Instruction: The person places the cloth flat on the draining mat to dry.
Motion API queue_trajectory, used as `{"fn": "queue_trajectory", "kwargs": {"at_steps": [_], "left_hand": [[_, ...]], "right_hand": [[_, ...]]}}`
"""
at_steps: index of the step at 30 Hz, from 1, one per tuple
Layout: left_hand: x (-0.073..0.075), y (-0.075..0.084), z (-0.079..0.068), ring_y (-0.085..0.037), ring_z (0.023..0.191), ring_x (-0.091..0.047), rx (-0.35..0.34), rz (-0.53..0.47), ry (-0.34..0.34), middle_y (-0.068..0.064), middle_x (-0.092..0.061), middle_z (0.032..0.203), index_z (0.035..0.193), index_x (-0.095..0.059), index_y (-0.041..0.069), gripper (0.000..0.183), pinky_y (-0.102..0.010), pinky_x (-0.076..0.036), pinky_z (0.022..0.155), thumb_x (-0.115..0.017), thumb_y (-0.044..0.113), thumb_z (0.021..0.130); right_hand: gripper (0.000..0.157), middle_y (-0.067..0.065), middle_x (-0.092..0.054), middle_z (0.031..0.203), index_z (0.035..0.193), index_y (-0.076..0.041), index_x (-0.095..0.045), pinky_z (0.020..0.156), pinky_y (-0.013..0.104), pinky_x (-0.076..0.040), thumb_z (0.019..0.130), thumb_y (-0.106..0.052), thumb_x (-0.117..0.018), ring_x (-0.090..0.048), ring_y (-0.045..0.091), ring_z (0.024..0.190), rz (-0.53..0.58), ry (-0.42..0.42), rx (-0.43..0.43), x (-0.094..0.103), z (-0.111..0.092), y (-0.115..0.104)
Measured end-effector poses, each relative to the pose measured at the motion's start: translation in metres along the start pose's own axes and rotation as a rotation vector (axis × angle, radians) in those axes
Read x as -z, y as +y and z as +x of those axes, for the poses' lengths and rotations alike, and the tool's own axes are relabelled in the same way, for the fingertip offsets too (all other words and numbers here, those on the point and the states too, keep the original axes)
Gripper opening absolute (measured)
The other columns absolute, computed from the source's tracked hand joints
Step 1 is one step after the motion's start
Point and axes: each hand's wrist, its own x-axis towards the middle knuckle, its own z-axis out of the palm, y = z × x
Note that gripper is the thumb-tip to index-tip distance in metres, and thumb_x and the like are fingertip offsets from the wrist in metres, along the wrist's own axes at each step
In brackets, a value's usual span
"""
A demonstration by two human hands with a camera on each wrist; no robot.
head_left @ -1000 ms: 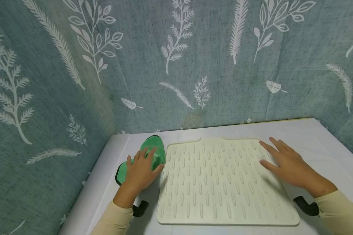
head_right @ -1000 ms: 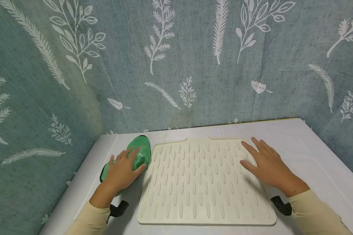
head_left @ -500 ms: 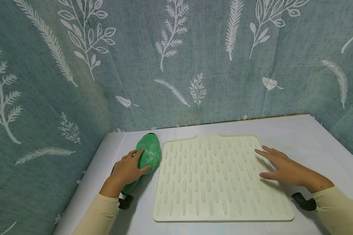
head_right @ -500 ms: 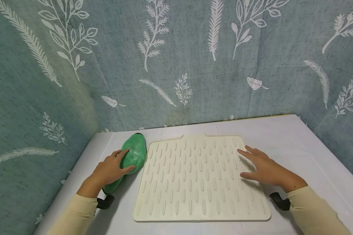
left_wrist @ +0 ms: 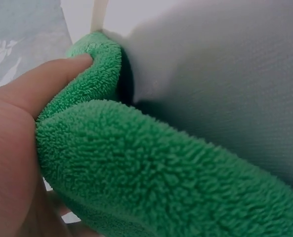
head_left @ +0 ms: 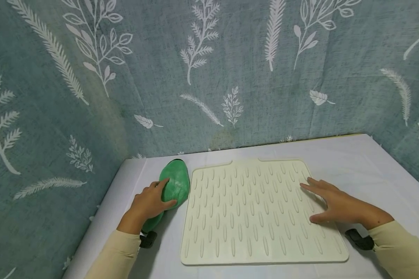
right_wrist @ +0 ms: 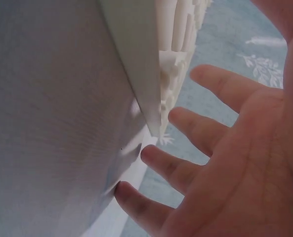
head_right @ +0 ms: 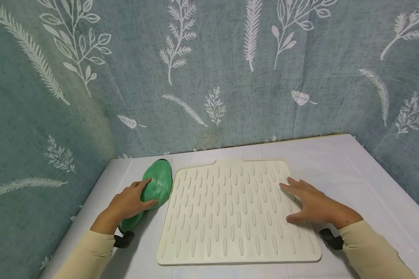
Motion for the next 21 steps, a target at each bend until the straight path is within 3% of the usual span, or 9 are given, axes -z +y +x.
{"fn": "queue_trajectory", "kwargs": {"at_steps": [15,21], "left_hand": [[-0.0036,0.001,0.0027,-0.044,0.113,-0.048,-0.006,0.012,0.054,-0.023,-0.042,0.136,0.143,-0.032,0.013,0.08,-0.063,-0.04,0.078,-0.064,0.051,0.08],[-0.0075,-0.0004,0.0009,-0.044,0.113,-0.048,0.011,0.022,0.043,-0.023,-0.043,0.135,0.143,-0.032,0.013,0.078,-0.064,-0.04,0.079,-0.063,0.051,0.082]], "right_hand": [[0.097,0.023,-0.022,0.149,0.142,-0.016,-0.036,0.096,0.066,-0.022,0.065,-0.063,-0.069,-0.019,0.052,0.132,-0.042,-0.017,-0.032,0.0009,-0.002,-0.001],[0.096,0.022,-0.02,0.15,0.143,-0.018,-0.034,0.096,0.067,-0.021,0.066,-0.063,-0.069,-0.017,0.053,0.132,-0.018,-0.037,-0.033,-0.0012,-0.002,-0.0008]]}}
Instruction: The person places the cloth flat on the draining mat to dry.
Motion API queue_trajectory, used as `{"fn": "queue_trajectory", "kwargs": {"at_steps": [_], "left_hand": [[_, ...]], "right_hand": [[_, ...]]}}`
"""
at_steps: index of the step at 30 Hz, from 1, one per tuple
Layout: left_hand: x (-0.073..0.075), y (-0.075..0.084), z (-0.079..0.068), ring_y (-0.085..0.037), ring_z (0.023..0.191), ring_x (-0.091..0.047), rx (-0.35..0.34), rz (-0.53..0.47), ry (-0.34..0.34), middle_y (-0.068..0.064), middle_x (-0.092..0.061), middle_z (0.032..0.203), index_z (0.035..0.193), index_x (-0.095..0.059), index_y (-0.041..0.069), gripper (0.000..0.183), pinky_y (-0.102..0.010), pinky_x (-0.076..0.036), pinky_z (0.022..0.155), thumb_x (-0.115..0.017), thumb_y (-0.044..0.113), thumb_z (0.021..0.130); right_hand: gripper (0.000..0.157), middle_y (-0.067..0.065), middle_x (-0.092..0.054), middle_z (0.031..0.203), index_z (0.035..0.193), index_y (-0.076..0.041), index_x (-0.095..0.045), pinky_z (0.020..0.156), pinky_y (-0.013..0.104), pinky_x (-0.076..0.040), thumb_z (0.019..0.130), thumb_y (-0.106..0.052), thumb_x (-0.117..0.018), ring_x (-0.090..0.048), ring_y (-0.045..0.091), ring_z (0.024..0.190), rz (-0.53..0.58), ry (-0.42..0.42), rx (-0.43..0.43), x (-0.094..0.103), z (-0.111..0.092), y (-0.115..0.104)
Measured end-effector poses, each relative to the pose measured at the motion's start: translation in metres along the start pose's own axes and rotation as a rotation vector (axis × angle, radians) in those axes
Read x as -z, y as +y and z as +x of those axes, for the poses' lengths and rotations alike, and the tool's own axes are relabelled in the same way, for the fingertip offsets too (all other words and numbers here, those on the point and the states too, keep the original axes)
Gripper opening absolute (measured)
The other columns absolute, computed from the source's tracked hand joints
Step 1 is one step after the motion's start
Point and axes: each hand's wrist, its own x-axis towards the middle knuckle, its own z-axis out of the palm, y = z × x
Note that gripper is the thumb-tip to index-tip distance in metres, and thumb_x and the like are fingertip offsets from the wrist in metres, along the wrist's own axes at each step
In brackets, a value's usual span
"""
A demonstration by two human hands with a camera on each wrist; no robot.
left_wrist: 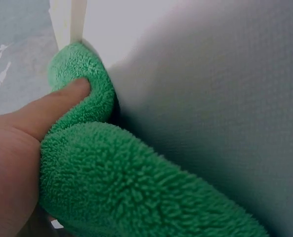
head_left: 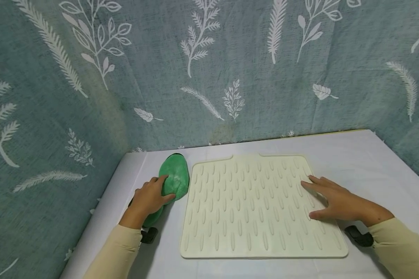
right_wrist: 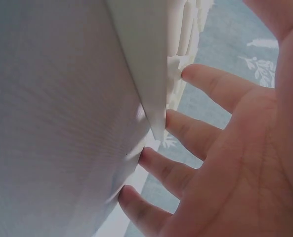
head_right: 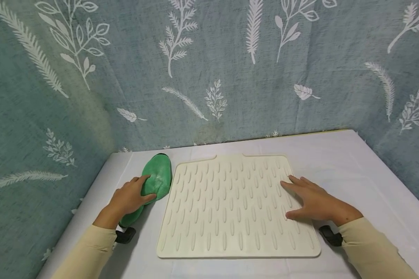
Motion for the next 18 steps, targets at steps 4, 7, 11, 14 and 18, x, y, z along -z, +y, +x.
{"fn": "queue_trajectory", "kwargs": {"at_steps": [4,7,11,14,18], "left_hand": [[-0.0034,-0.0006,-0.0006,-0.043,0.112,-0.05,0.001,0.011,0.03,-0.022,-0.045,0.133,0.142,-0.034,0.012,0.076,-0.064,-0.04,0.079,-0.062,0.05,0.082],[-0.0058,0.0001,-0.0028,-0.043,0.112,-0.05,0.007,0.003,0.047,-0.021,-0.047,0.132,0.141,-0.035,0.012,0.074,-0.064,-0.04,0.08,-0.062,0.05,0.083],[-0.0072,0.0003,-0.0065,-0.042,0.112,-0.05,0.027,-0.008,0.068,-0.021,-0.048,0.131,0.14,-0.037,0.011,0.072,-0.064,-0.04,0.08,-0.063,0.047,0.083],[-0.0067,0.0009,-0.0072,-0.042,0.111,-0.05,0.028,-0.011,0.089,-0.021,-0.049,0.13,0.139,-0.038,0.011,0.07,-0.064,-0.04,0.079,-0.063,0.045,0.083],[-0.005,0.0027,-0.0053,-0.042,0.111,-0.051,0.024,-0.014,0.11,-0.021,-0.049,0.13,0.138,-0.039,0.01,0.068,-0.063,-0.04,0.079,-0.063,0.044,0.084]], "right_hand": [[0.095,0.023,-0.02,0.149,0.143,-0.019,-0.035,0.096,0.068,-0.021,0.065,-0.063,-0.069,-0.017,0.054,0.132,0.001,-0.003,-0.002,0.0004,0.0,-0.0004],[0.094,0.023,-0.021,0.149,0.142,-0.019,-0.037,0.096,0.068,-0.021,0.065,-0.063,-0.069,-0.017,0.054,0.132,-0.01,-0.004,-0.003,0.0001,-0.0007,-0.0002],[0.094,0.022,-0.023,0.149,0.141,-0.018,-0.039,0.097,0.067,-0.022,0.065,-0.064,-0.069,-0.019,0.053,0.132,-0.032,-0.002,0.001,-0.0022,0.0012,-0.0003],[0.095,0.022,-0.024,0.149,0.141,-0.017,-0.039,0.097,0.067,-0.023,0.064,-0.065,-0.069,-0.019,0.052,0.132,-0.036,-0.002,-0.008,-0.0017,0.0019,-0.0013],[0.094,0.021,-0.022,0.149,0.141,-0.018,-0.038,0.097,0.068,-0.022,0.065,-0.064,-0.069,-0.017,0.052,0.132,-0.025,-0.005,-0.026,0.0015,0.0002,-0.0019]]}}
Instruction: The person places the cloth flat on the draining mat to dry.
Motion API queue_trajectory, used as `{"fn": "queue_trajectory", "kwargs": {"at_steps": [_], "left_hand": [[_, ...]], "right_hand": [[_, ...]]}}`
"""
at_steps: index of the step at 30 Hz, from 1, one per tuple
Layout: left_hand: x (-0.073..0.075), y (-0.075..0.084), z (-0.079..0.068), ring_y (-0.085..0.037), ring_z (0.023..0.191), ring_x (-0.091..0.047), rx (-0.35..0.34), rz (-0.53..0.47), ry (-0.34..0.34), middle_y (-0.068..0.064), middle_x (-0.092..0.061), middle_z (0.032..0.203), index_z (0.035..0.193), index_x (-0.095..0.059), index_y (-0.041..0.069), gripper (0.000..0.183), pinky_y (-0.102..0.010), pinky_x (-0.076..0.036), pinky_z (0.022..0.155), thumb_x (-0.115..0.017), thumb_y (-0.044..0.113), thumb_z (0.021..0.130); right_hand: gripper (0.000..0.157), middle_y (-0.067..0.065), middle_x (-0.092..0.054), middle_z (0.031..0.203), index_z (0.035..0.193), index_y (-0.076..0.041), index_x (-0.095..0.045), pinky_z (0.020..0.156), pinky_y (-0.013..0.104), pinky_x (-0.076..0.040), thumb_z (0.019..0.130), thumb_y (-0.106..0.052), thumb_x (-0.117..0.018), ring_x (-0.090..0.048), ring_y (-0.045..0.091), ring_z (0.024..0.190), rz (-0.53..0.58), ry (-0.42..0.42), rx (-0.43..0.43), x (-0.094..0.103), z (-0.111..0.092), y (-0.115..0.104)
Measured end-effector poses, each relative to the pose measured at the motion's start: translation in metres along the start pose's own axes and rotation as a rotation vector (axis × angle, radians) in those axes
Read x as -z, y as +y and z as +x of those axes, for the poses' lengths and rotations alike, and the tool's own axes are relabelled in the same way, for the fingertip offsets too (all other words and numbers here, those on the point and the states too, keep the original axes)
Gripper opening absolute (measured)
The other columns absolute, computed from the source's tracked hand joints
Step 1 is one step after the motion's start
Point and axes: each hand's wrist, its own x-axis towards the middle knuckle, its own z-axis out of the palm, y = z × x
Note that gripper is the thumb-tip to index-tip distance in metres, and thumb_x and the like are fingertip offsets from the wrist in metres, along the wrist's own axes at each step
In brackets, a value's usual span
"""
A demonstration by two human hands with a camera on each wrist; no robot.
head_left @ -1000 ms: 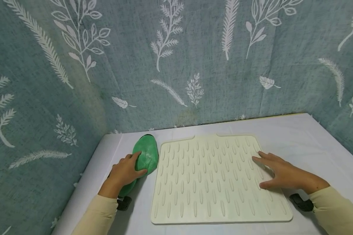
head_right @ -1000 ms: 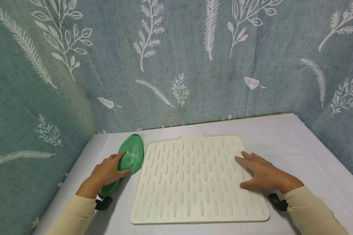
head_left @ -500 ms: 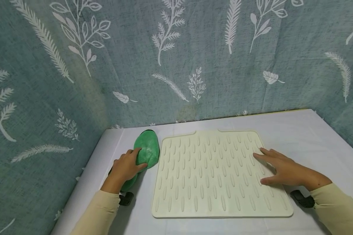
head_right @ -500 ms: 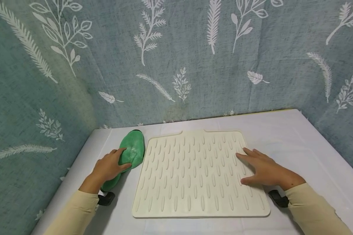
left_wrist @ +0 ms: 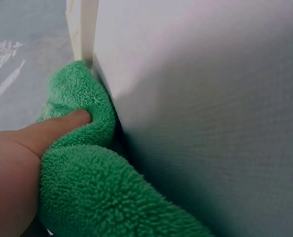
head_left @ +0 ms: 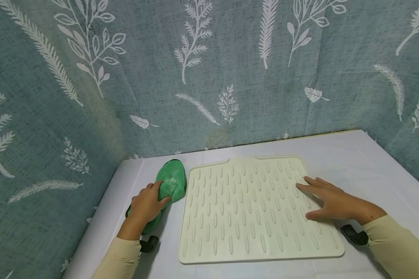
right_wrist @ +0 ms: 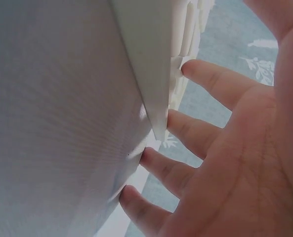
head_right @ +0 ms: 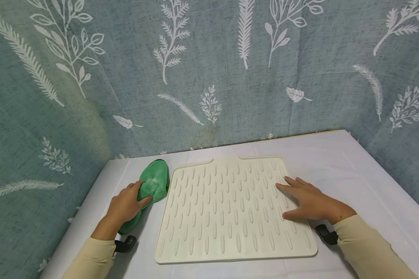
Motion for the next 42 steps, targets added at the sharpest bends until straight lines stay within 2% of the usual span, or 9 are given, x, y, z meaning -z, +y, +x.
{"fn": "queue_trajectory", "kwargs": {"at_steps": [12,27,34,42], "left_hand": [[-0.001,-0.003,-0.002,-0.039,0.108,-0.054,0.019,-0.028,0.049,-0.019,-0.053,0.127,0.136,-0.042,0.01,0.065,-0.061,-0.043,0.077,-0.063,0.043,0.084],[0.0,-0.002,-0.004,-0.037,0.098,-0.059,-0.007,-0.029,0.164,-0.019,-0.058,0.116,0.131,-0.047,0.006,0.059,-0.057,-0.045,0.071,-0.064,0.039,0.084],[0.004,0.004,-0.007,-0.038,0.095,-0.059,-0.025,-0.043,0.218,-0.019,-0.059,0.113,0.13,-0.048,0.007,0.059,-0.057,-0.046,0.07,-0.065,0.04,0.084],[0.013,0.016,-0.009,-0.037,0.094,-0.059,-0.035,-0.055,0.238,-0.018,-0.058,0.112,0.13,-0.048,0.008,0.059,-0.056,-0.045,0.069,-0.065,0.041,0.084]], "right_hand": [[0.093,0.021,-0.021,0.15,0.141,-0.019,-0.038,0.097,0.068,-0.021,0.066,-0.063,-0.069,-0.016,0.053,0.133,0.016,-0.006,0.006,0.001,-0.001,-0.001],[0.093,0.023,-0.02,0.15,0.141,-0.019,-0.038,0.096,0.069,-0.021,0.065,-0.064,-0.068,-0.015,0.054,0.132,0.008,-0.008,0.001,-0.001,0.0,0.001],[0.093,0.022,-0.02,0.15,0.141,-0.02,-0.038,0.096,0.069,-0.02,0.065,-0.064,-0.069,-0.015,0.054,0.132,0.003,-0.007,-0.007,-0.002,-0.002,0.001],[0.092,0.022,-0.021,0.15,0.141,-0.019,-0.039,0.096,0.069,-0.02,0.065,-0.063,-0.068,-0.016,0.054,0.132,0.002,-0.003,0.003,-0.002,-0.002,0.0]]}}
